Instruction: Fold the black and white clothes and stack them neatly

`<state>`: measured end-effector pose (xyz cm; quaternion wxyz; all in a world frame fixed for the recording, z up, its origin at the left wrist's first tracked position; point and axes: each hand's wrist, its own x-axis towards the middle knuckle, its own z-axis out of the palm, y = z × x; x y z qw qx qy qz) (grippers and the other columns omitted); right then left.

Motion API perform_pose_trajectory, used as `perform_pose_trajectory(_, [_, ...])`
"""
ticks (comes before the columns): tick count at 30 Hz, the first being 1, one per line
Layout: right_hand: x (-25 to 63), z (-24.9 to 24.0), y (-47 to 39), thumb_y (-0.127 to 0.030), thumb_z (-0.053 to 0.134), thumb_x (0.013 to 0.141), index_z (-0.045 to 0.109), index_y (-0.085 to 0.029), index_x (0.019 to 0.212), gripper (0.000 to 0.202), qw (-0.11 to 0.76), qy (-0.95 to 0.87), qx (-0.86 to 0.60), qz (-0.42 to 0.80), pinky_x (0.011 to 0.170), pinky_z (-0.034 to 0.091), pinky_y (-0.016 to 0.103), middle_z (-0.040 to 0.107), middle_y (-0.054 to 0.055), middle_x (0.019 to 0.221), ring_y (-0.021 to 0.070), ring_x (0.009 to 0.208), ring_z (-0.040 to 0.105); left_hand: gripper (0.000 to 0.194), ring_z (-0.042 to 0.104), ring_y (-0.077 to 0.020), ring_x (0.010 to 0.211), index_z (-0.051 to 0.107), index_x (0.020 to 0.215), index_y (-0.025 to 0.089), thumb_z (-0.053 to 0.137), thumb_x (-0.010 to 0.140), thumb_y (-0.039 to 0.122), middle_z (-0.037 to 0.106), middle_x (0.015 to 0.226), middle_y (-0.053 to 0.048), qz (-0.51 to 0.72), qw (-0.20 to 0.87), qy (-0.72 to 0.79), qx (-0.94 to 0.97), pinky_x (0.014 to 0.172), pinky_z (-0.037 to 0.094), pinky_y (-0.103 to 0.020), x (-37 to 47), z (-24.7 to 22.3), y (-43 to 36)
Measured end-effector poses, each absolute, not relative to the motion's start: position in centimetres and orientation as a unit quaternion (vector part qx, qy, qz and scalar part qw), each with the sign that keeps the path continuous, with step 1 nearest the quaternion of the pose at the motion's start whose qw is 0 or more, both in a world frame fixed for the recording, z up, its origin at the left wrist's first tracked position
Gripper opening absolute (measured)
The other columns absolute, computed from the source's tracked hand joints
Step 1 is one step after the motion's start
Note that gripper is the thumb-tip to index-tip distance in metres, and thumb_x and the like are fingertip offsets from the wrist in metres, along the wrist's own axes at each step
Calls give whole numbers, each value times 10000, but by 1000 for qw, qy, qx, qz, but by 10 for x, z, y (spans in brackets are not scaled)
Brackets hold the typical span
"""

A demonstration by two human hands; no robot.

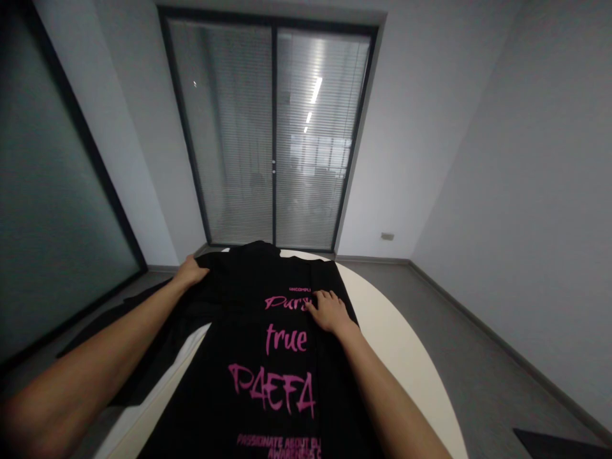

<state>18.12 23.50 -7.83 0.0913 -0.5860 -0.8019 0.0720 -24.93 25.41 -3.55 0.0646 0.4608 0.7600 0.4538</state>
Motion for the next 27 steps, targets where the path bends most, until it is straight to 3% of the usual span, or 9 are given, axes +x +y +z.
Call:
perform_pose_trajectory(7, [188, -99, 214, -603, 351, 976, 466, -261, 1467, 609, 141, -793, -590, 57, 1194, 189, 500, 380, 67, 1578, 297, 1477, 278, 373, 604, -299, 1196, 623, 1246, 168, 533, 883, 169, 669, 1236, -148, 374, -14, 771, 515, 1053, 442, -421, -241, -12, 251])
perform_pose_trajectory(12, [188, -97, 212, -641, 411, 942, 460, -298, 1473, 634, 149, -808, -566, 68, 1201, 156, 514, 353, 54, 1593, 293, 1489, 251, 629, 508, -340, 1316, 484, 1438, 178, 609, 824, 133, 456, 1489, -164, 309, -42, 737, 599, 1102, 402, -415, -211, 2, 246])
perform_pose_trajectory(17, [190, -98, 213, -614, 444, 936, 463, -293, 1473, 627, 134, -814, -560, 77, 1206, 124, 520, 344, 57, 1599, 290, 1497, 232, 796, 483, -339, 1341, 372, 1514, 238, 566, 774, 19, 396, 1552, -131, 250, -25, 700, 669, 1111, 383, -429, -167, -4, 244])
perform_pose_trajectory(22, [191, -95, 211, -609, 445, 938, 468, -329, 1469, 601, 123, -818, -556, 85, 1202, 120, 526, 328, 47, 1607, 288, 1503, 219, 894, 380, -310, 1435, 266, 1554, 158, 678, 761, 133, 268, 1622, -170, 214, 28, 662, 718, 1135, 360, -368, -130, -27, 256])
perform_pose_trajectory(24, [191, -94, 211, -607, 446, 939, 474, -330, 1466, 596, 124, -817, -556, 85, 1202, 121, 526, 330, 49, 1606, 290, 1503, 219, 872, 343, -271, 1459, 249, 1555, 127, 676, 800, 218, 290, 1612, -179, 208, 45, 653, 727, 1142, 346, -332, -124, -35, 261])
perform_pose_trajectory(27, [191, -93, 210, -599, 453, 938, 487, -327, 1458, 588, 127, -817, -557, 83, 1201, 126, 528, 335, 50, 1603, 295, 1499, 228, 682, 324, -225, 1471, 314, 1527, 98, 548, 902, 234, 351, 1584, -179, 210, 48, 667, 713, 1158, 314, -306, -129, -44, 260])
